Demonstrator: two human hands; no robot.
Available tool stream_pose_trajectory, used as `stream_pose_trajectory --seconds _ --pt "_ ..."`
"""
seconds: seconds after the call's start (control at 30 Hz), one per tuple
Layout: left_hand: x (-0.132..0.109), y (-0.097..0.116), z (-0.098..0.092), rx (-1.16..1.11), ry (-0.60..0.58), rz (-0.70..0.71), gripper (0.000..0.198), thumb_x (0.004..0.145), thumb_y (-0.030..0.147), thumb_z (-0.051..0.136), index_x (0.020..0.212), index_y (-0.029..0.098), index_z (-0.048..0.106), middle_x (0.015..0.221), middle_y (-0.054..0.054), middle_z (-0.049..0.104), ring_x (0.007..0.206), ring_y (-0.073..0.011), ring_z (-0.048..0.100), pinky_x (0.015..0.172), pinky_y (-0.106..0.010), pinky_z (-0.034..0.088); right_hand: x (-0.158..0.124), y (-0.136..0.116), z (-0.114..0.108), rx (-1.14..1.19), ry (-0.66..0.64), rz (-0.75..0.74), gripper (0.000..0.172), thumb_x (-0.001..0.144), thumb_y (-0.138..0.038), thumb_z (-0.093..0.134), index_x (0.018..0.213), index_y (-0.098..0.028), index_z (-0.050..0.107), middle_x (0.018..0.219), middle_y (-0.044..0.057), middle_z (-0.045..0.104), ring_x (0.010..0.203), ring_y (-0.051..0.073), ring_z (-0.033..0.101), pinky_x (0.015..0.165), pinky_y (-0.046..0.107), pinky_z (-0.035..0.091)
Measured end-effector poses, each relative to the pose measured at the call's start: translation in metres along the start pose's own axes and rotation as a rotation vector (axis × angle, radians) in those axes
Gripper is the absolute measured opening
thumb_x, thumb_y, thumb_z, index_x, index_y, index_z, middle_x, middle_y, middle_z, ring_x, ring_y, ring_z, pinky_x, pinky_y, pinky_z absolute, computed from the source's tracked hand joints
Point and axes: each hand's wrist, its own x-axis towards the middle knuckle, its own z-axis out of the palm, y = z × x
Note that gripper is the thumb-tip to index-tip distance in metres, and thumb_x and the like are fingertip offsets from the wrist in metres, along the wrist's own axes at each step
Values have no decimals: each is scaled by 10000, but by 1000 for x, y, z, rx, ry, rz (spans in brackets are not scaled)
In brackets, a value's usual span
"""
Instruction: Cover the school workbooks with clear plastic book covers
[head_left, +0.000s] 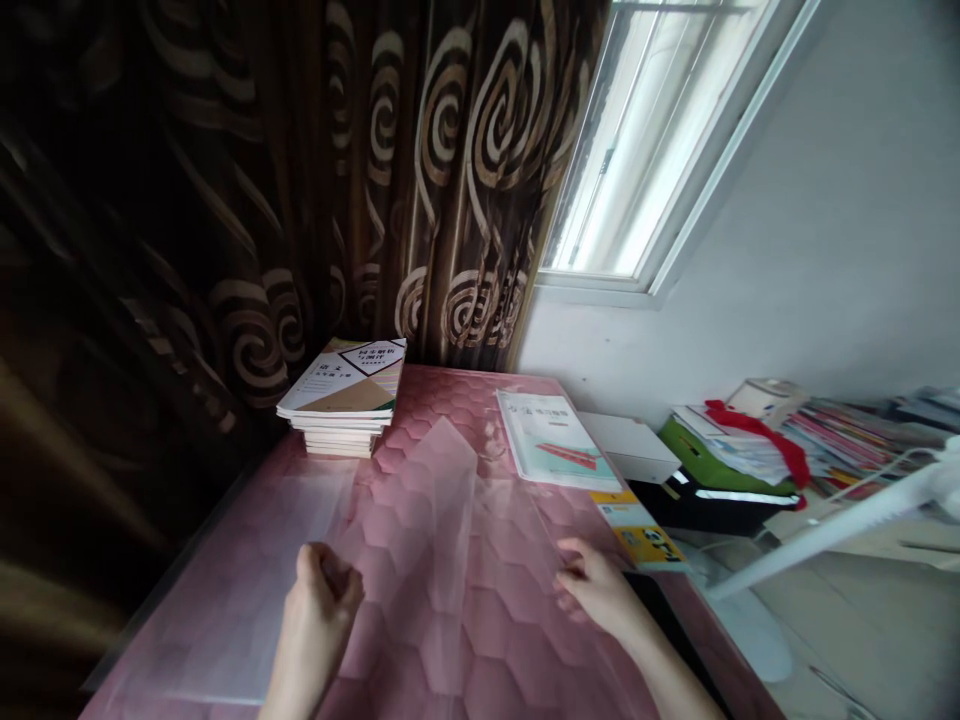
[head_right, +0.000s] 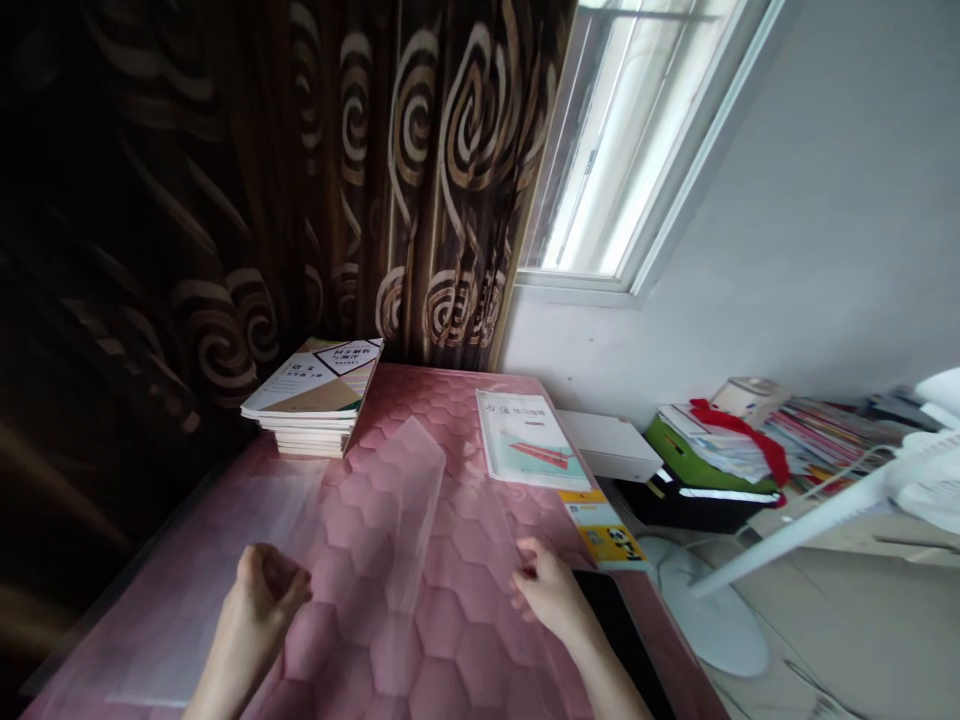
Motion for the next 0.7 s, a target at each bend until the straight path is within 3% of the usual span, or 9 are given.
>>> stream_pose_trajectory --seconds 0.1,0.2,0.3,0.37,0.43,0.5,0.6,0.7 --pt "4 -23 -16 418 -80 -64 297 764 164 435 1060 161 401 619 -10 600 604 -236 656 606 -309 458 -4 12 -2 -188 -47 12 429 750 -104 486 1170 -188 454 714 -33 645 495 129 654 396 182 440" --pt "2 -29 -22 722 -108 -88 398 804 151 394 1197 89 397 826 -120 664 801 -275 683 710 -354 470 -5 14 1 -440 -41 -84 511 724 -108 521 1231 -161 482 807 39 704 642 174 705 519 225 504" --pt "4 -17 -25 911 112 -25 390 854 231 409 1213 88 459 1158 -213 580 982 -327 630 816 -464 461 -4 -3 3 -716 106 -288 488 678 -116 596 1165 -134 586 1062 165 694 1005 267 670 818 321 520" --pt "16 -6 -26 872 276 11 387 877 284 404 1203 99 496 1244 -226 518 1020 -351 599 819 -521 461 -3 -27 7 -764 208 -437 395 714 -182 614 1103 -118 624 1156 209 649 1132 315 598 945 396 464" --pt "37 3 -25 698 374 74 395 877 337 423 1181 105 522 1230 -223 513 1033 -353 586 811 -528 479 0 -63 19 -629 228 -569 316 791 -287 582 1057 -122 626 1115 198 659 1095 312 614 949 427 465" --pt "60 10 -19 453 386 193 376 840 332 479 1123 96 552 1115 -198 554 1002 -316 598 830 -478 501 4 -107 40 -353 89 -617 244 841 -372 555 966 -170 613 1002 127 693 942 249 672 835 380 535" --pt "79 19 4 201 292 306 306 824 294 481 1049 109 574 1035 -157 572 881 -246 634 823 -415 528 15 -178 83 115 -211 -406 251 897 -427 521 892 -178 554 890 89 697 669 163 678 566 281 567" --pt "67 23 36 201 25 451 269 868 227 402 1031 130 593 1048 -143 609 988 -221 625 904 -368 501 30 -236 127 390 -361 -164 322 878 -460 579 967 -154 534 762 74 691 564 138 655 518 249 565"
